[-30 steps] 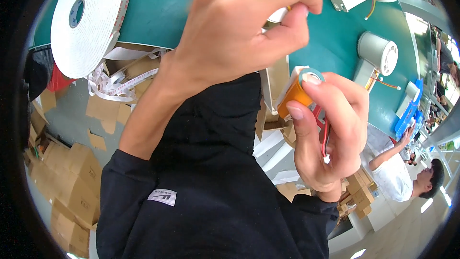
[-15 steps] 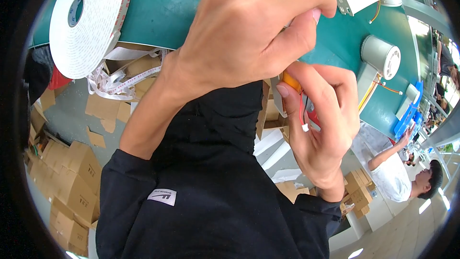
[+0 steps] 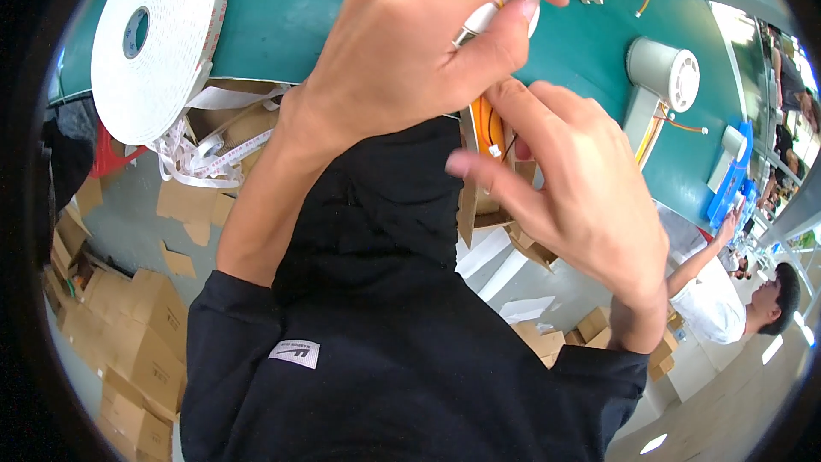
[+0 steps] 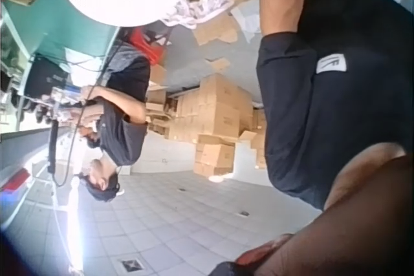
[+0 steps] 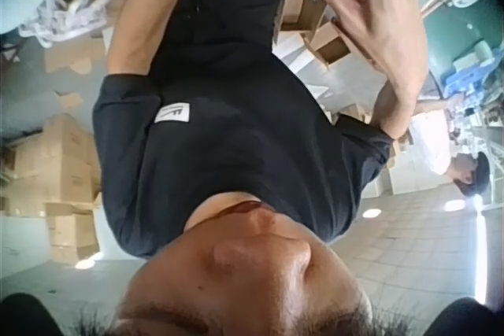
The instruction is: The person assembles handheld fans by applying double-sided adhesive tape to battery packs by hand, then inserting the battery packs into plastic fan housings.
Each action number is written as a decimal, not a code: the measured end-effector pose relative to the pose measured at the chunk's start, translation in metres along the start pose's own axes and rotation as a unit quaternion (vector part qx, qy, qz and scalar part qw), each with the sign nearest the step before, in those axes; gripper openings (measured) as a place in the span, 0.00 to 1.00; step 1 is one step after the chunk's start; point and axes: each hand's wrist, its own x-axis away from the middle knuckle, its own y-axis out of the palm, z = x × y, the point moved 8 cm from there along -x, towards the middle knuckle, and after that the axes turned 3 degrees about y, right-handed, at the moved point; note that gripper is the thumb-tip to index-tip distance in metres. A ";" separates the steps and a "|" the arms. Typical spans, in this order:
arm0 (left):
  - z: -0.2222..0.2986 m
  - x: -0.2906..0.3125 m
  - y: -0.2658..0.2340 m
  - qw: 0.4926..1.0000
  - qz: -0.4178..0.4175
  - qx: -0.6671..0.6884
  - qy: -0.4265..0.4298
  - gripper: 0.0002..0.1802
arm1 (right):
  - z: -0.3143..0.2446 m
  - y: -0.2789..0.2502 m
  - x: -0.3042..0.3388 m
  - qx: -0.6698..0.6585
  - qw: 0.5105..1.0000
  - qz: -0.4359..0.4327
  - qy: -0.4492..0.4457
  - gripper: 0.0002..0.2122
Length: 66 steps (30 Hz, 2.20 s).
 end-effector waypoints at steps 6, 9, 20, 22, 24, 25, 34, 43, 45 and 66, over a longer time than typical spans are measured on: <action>0.000 -0.012 0.015 0.990 -0.092 -0.107 0.000 0.10 | 0.000 0.016 0.007 0.131 0.989 0.019 -0.060 0.37; -0.010 -0.004 0.014 0.994 -0.073 0.022 -0.075 0.10 | 0.008 0.019 0.006 0.134 0.987 0.059 -0.062 0.36; -0.013 0.005 0.021 0.999 -0.047 0.020 0.005 0.19 | 0.016 0.018 0.002 0.092 0.993 0.021 -0.067 0.37; -0.016 0.006 0.016 0.986 -0.019 0.152 -0.058 0.19 | 0.017 0.020 0.011 0.086 0.988 0.070 -0.104 0.36; -0.016 0.007 0.007 0.988 -0.010 0.144 -0.053 0.18 | 0.016 0.011 0.029 0.057 0.986 0.126 -0.095 0.36; -0.019 0.011 0.003 0.988 0.000 0.135 -0.074 0.17 | 0.015 0.001 0.046 0.027 0.984 0.153 -0.089 0.36; -0.021 0.007 0.006 0.991 0.002 -0.099 -0.090 0.11 | 0.172 -0.076 0.137 -0.167 0.907 0.370 0.109 0.42; -0.051 -0.063 -0.086 0.956 0.005 -0.281 -0.080 0.07 | 0.277 -0.055 0.116 -0.208 0.928 0.293 0.100 0.46; -0.113 -0.079 -0.099 0.915 -0.093 -0.358 -0.163 0.18 | 0.278 -0.055 0.118 -0.203 0.928 0.294 0.101 0.47; -0.082 -0.114 -0.145 0.784 -0.309 -0.516 -0.155 0.13 | 0.158 -0.057 0.185 -0.140 0.820 0.542 0.118 0.23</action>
